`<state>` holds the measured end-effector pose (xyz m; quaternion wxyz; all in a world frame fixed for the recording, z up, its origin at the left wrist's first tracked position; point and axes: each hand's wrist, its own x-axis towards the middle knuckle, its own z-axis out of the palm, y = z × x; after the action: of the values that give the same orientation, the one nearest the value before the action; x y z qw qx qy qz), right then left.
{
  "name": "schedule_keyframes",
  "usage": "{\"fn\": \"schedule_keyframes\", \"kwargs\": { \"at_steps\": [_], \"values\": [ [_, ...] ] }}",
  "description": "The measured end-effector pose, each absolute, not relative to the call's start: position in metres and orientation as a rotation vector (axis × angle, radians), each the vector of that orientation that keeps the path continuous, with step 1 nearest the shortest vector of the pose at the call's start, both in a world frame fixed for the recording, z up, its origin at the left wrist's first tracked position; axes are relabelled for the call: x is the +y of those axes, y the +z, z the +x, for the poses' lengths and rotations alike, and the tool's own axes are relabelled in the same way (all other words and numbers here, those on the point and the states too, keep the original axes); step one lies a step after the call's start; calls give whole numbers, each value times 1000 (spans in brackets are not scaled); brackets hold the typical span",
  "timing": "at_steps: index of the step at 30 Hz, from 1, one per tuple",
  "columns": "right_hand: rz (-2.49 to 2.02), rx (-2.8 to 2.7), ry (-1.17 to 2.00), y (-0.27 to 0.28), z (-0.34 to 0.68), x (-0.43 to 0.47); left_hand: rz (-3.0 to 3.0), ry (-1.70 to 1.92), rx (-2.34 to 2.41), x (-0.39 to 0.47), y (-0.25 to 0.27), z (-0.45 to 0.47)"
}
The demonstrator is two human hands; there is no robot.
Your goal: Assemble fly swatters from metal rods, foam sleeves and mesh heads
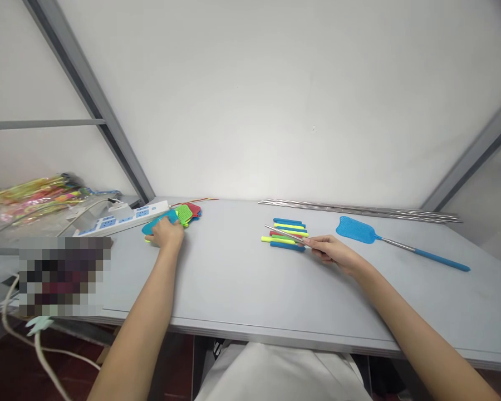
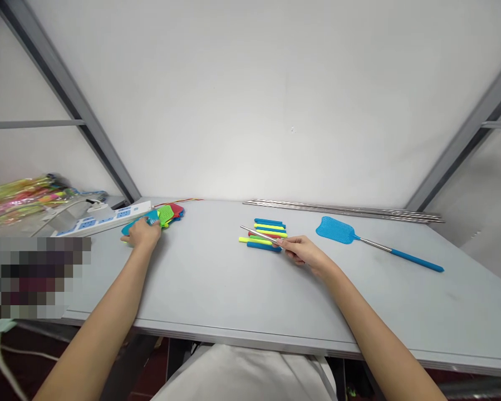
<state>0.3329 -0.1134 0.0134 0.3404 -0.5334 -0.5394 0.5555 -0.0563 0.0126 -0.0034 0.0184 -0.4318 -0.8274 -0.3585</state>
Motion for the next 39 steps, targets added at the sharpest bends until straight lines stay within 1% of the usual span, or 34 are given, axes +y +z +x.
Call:
{"fn": "schedule_keyframes", "kwargs": {
  "at_steps": [5, 10, 16, 28, 37, 39],
  "values": [
    [-1372, -1415, 1447, 14, 332, -114, -1323, -1189, -2543, 13, -4, -52],
    [-1397, -1420, 1429, 15, 332, -115, -1329, -1171, -2674, 14, -2, -50],
    [-1405, -1400, 1418, 13, 332, -113, -1459, -1215, -2578, 12, 0, -50],
    [-1417, -1421, 1399, 10, 332, -113, -1501, -1428, -2165, 10, 2, -48],
    [-1447, -1399, 1421, 8, 331, -113, -1784, -1482, -1709, -4, 19, -8],
    [-1446, -1392, 1414, 7, 331, -113, -1907, -1496, -1533, -6, 23, 6]
  ]
}}
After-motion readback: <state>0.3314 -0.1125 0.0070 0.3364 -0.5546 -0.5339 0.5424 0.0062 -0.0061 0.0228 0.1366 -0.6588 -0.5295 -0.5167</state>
